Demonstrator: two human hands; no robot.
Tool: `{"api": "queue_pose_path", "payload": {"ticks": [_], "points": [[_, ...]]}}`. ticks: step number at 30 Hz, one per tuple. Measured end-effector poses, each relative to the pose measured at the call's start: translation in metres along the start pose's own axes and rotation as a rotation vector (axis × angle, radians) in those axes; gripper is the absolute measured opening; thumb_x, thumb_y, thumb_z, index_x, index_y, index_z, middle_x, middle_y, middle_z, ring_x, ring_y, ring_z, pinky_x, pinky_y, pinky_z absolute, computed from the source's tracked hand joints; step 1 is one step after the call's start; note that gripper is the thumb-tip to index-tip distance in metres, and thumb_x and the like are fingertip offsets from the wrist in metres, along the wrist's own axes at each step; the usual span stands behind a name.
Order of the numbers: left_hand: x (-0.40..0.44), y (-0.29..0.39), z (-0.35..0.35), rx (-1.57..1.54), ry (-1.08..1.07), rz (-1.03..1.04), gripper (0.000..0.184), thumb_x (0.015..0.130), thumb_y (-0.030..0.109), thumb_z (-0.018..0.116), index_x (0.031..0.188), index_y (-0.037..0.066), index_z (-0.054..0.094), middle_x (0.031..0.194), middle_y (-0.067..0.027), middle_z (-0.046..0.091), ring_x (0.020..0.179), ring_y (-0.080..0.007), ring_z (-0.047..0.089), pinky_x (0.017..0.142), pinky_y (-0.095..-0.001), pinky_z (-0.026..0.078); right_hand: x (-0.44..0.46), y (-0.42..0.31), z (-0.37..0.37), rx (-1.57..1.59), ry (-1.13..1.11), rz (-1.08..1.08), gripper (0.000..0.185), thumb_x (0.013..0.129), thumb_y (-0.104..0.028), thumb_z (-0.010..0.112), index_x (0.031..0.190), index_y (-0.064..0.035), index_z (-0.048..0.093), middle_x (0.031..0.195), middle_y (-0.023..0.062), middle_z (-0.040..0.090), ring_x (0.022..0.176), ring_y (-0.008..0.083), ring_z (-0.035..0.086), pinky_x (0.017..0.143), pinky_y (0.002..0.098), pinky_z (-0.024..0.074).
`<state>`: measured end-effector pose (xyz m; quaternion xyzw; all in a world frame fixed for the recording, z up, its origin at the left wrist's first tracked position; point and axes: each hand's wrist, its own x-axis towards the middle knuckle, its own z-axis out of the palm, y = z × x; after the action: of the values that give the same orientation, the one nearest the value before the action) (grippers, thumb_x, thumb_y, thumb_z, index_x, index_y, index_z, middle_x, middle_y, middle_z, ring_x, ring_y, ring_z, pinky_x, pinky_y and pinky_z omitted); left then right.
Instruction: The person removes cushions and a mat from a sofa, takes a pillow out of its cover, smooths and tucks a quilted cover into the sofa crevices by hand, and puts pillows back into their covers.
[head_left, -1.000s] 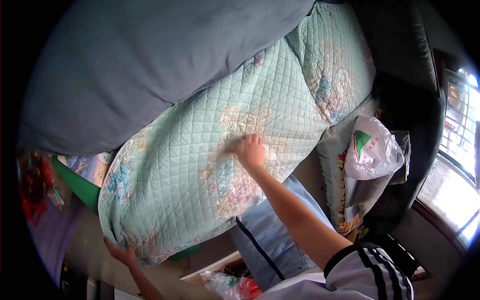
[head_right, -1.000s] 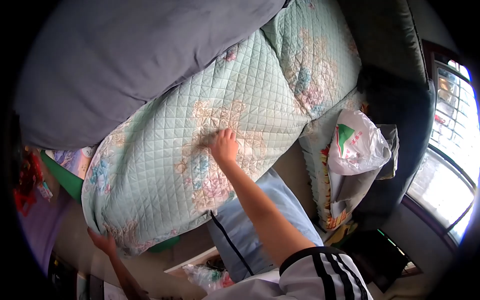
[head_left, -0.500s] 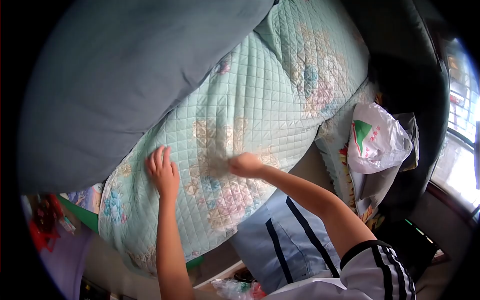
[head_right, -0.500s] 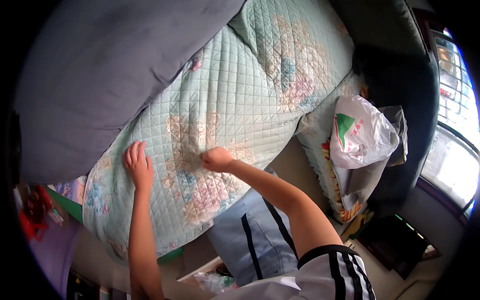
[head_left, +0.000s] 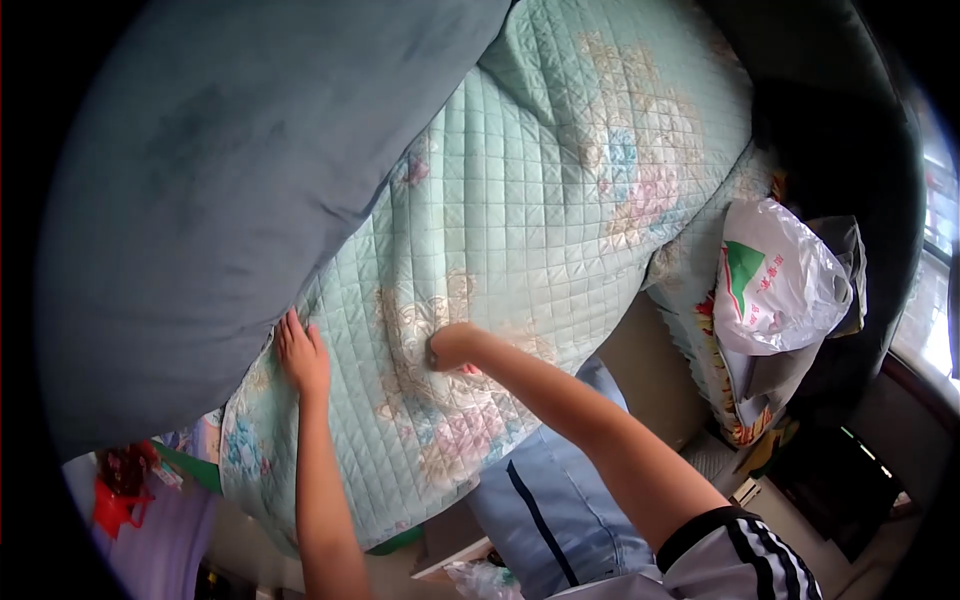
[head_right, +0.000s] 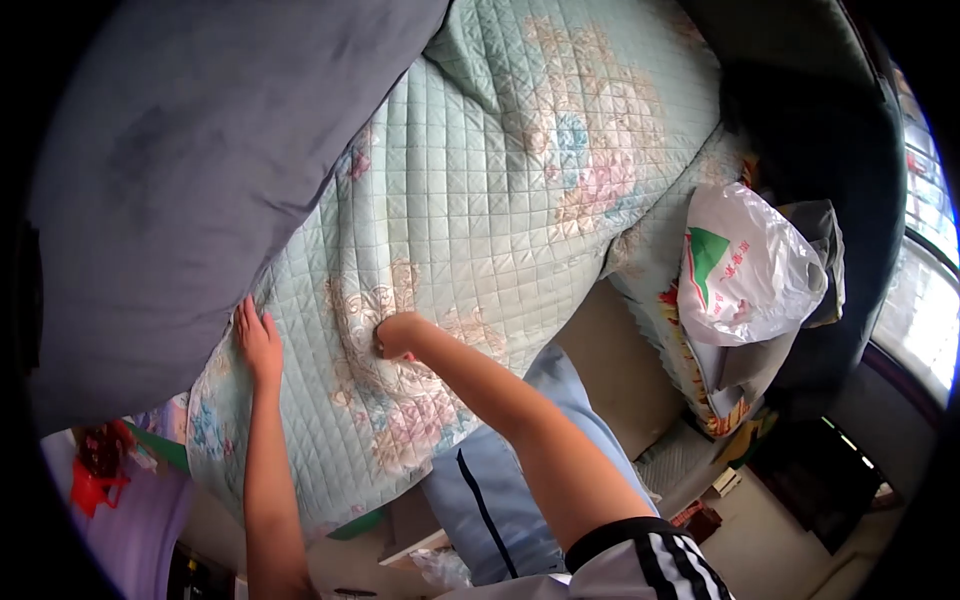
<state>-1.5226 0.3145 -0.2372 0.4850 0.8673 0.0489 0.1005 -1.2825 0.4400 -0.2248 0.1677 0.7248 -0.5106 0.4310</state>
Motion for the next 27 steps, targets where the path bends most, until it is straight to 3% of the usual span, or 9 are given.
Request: {"api": "queue_pose_path", "payload": {"ticks": [2, 4, 6, 10, 12, 18, 20, 24, 27], "points": [[0.006, 0.003, 0.002, -0.027, 0.006, -0.031, 0.033, 0.083, 0.020, 0.047, 0.111, 0.003, 0.045, 0.117, -0.0195, 0.047, 0.104, -0.0359, 0.045, 0.089, -0.0420, 0.034, 0.008, 0.000, -0.002, 0.211, -0.175, 0.063, 0.029, 0.081, -0.029, 0.043, 0.074, -0.0066, 0.061, 0.068, 0.0105, 0.063, 0.052, 0.0218, 0.061, 0.053, 0.0346, 0.0483], [0.018, 0.005, 0.006, -0.156, -0.098, -0.225, 0.032, 0.085, 0.021, 0.044, 0.109, 0.000, 0.049, 0.111, -0.0230, 0.051, 0.098, -0.0381, 0.049, 0.080, -0.0412, 0.040, 0.004, 0.005, -0.006, 0.131, -0.085, 0.041, 0.030, 0.083, -0.030, 0.042, 0.080, -0.0069, 0.060, 0.069, 0.0102, 0.062, 0.057, 0.0232, 0.060, 0.053, 0.0346, 0.0477], [0.034, 0.013, -0.008, -0.102, -0.149, -0.265, 0.032, 0.086, 0.023, 0.042, 0.103, -0.002, 0.052, 0.101, -0.0235, 0.055, 0.089, -0.0393, 0.052, 0.074, -0.0413, 0.043, -0.002, 0.011, -0.012, 0.017, 0.616, -0.001, 0.019, 0.079, -0.022, 0.048, 0.081, -0.0072, 0.059, 0.070, 0.0098, 0.062, 0.063, 0.0273, 0.060, 0.051, 0.0372, 0.0469], [0.029, 0.009, 0.014, 0.104, -0.041, -0.222, 0.032, 0.084, 0.027, 0.043, 0.093, -0.002, 0.056, 0.092, -0.0209, 0.059, 0.085, -0.0383, 0.054, 0.076, -0.0448, 0.040, -0.022, 0.020, -0.083, 0.071, 1.248, 0.042, 0.033, 0.072, -0.015, 0.053, 0.104, -0.0046, 0.050, 0.113, 0.0135, 0.050, 0.099, 0.0297, 0.051, 0.075, 0.0391, 0.0434], [0.032, 0.018, 0.030, 0.212, 0.055, -0.134, 0.033, 0.082, 0.029, 0.044, 0.087, -0.001, 0.058, 0.092, -0.0192, 0.060, 0.084, -0.0372, 0.055, 0.076, -0.0461, 0.040, -0.018, 0.022, -0.125, -0.025, 1.411, 0.113, 0.040, 0.071, -0.017, 0.053, 0.108, -0.0019, 0.048, 0.120, 0.0129, 0.043, 0.113, 0.0277, 0.040, 0.088, 0.0384, 0.0360], [0.071, 0.054, 0.008, 0.301, -0.480, -0.483, 0.032, 0.078, 0.025, 0.044, 0.087, -0.002, 0.059, 0.089, -0.0208, 0.059, 0.085, -0.0371, 0.055, 0.078, -0.0470, 0.040, 0.027, 0.023, -0.187, -0.229, 1.516, 0.262, 0.043, 0.069, -0.025, 0.056, 0.097, 0.0065, 0.049, 0.096, 0.0193, 0.045, 0.095, 0.0338, 0.045, 0.082, 0.0384, 0.0385], [0.060, 0.034, 0.029, 0.334, -0.306, -0.339, 0.031, 0.078, 0.024, 0.045, 0.090, -0.002, 0.059, 0.091, -0.0212, 0.059, 0.086, -0.0375, 0.054, 0.078, -0.0459, 0.040, 0.026, 0.010, -0.202, -0.215, 1.230, 0.495, 0.043, 0.065, -0.027, 0.060, 0.091, 0.0066, 0.052, 0.097, 0.0207, 0.044, 0.095, 0.0342, 0.045, 0.076, 0.0367, 0.0422], [0.060, -0.005, 0.024, 0.388, 0.151, 0.006, 0.030, 0.075, 0.021, 0.053, 0.096, -0.001, 0.059, 0.098, -0.0198, 0.058, 0.089, -0.0372, 0.054, 0.080, -0.0443, 0.040, 0.043, 0.011, -0.225, -0.009, 1.029, 0.507, 0.026, 0.067, -0.026, 0.060, 0.084, -0.0059, 0.062, 0.088, 0.0145, 0.059, 0.084, 0.0280, 0.058, 0.060, 0.0326, 0.0484], [0.051, -0.036, 0.027, 0.350, -0.096, -0.008, 0.037, 0.072, 0.016, 0.059, 0.105, 0.000, 0.055, 0.108, -0.0191, 0.055, 0.097, -0.0365, 0.051, 0.083, -0.0438, 0.039, 0.053, 0.018, -0.226, 0.020, 0.918, 0.588, 0.018, 0.071, -0.023, 0.057, 0.083, -0.0116, 0.064, 0.082, 0.0097, 0.063, 0.076, 0.0254, 0.062, 0.060, 0.0337, 0.0492]]}}
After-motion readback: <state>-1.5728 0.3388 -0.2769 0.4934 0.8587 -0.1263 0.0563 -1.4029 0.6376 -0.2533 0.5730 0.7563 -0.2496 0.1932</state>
